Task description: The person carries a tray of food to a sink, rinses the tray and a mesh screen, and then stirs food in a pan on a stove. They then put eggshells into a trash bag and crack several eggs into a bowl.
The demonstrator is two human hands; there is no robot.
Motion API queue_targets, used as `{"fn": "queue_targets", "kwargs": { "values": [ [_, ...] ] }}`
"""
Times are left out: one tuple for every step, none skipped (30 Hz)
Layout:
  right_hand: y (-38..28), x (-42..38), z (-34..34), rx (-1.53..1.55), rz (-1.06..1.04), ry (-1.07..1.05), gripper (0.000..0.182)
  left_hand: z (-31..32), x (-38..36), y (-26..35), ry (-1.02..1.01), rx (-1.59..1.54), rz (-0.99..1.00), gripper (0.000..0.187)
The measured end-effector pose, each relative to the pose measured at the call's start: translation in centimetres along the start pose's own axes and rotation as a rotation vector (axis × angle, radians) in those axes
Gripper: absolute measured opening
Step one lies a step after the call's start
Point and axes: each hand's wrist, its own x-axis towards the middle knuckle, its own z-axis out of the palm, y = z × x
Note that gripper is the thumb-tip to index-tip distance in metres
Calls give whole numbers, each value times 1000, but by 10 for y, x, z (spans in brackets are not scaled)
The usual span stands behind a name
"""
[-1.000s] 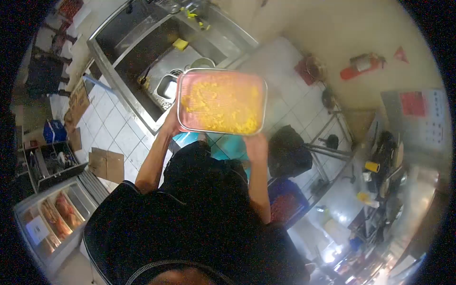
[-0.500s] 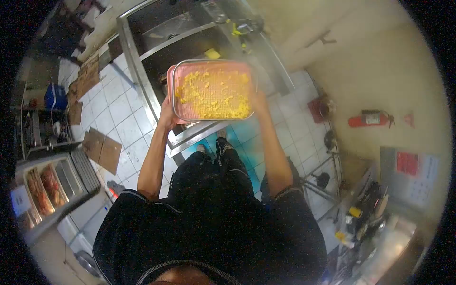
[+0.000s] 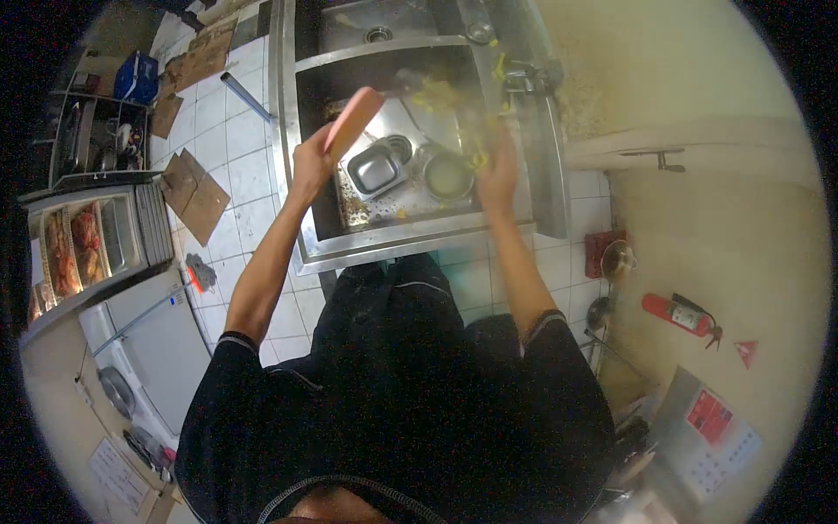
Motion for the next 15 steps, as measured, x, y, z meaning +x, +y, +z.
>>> {"fn": "queue_targets", "kwargs": {
  "values": [
    [1, -15, 4, -75, -46, -81, 58, 3, 0, 1, -71, 160, -32, 47],
    [4, -31, 8, -148, -90, -161, 62, 6, -2, -2, -103, 143, -20, 48],
    [13, -49, 14, -163, -196, -245, 65, 12, -7, -9, -138, 127, -5, 50],
    [25, -69, 20, -178, -300, -326, 67, 18, -11, -17, -174, 109, 12, 51],
    [31, -82, 22, -195, -404, -404, 70, 24, -14, -31, -123, 178, 313, 53],
    [33, -88, 21, -158, -478, -484, 70, 27, -20, -32, -167, 192, 277, 54],
    [34, -93, 20, -119, -553, -560, 70, 28, -28, -33, -210, 207, 244, 55],
    [35, -97, 19, -80, -628, -634, 71, 29, -36, -34, -252, 223, 211, 56],
    [37, -96, 21, -40, -586, -630, 70, 23, -39, -22, -276, 245, 215, 57],
    [40, -87, 26, -2, -548, -620, 69, 24, -38, -27, -275, 237, 232, 58],
    [43, -76, 31, 34, -513, -608, 68, 26, -37, -36, -272, 229, 251, 59],
    [39, -63, 28, -1, -513, -578, 68, 27, -37, -42, -270, 219, 266, 61],
    [32, -47, 21, -35, -513, -550, 67, 25, -35, -35, -252, 203, 224, 61],
    [27, -39, 17, -69, -512, -522, 66, 23, -31, -30, -234, 188, 182, 61],
    [26, -40, 18, -98, -511, -507, 66, 20, -29, -26, -216, 173, 140, 61]
  ]
}}
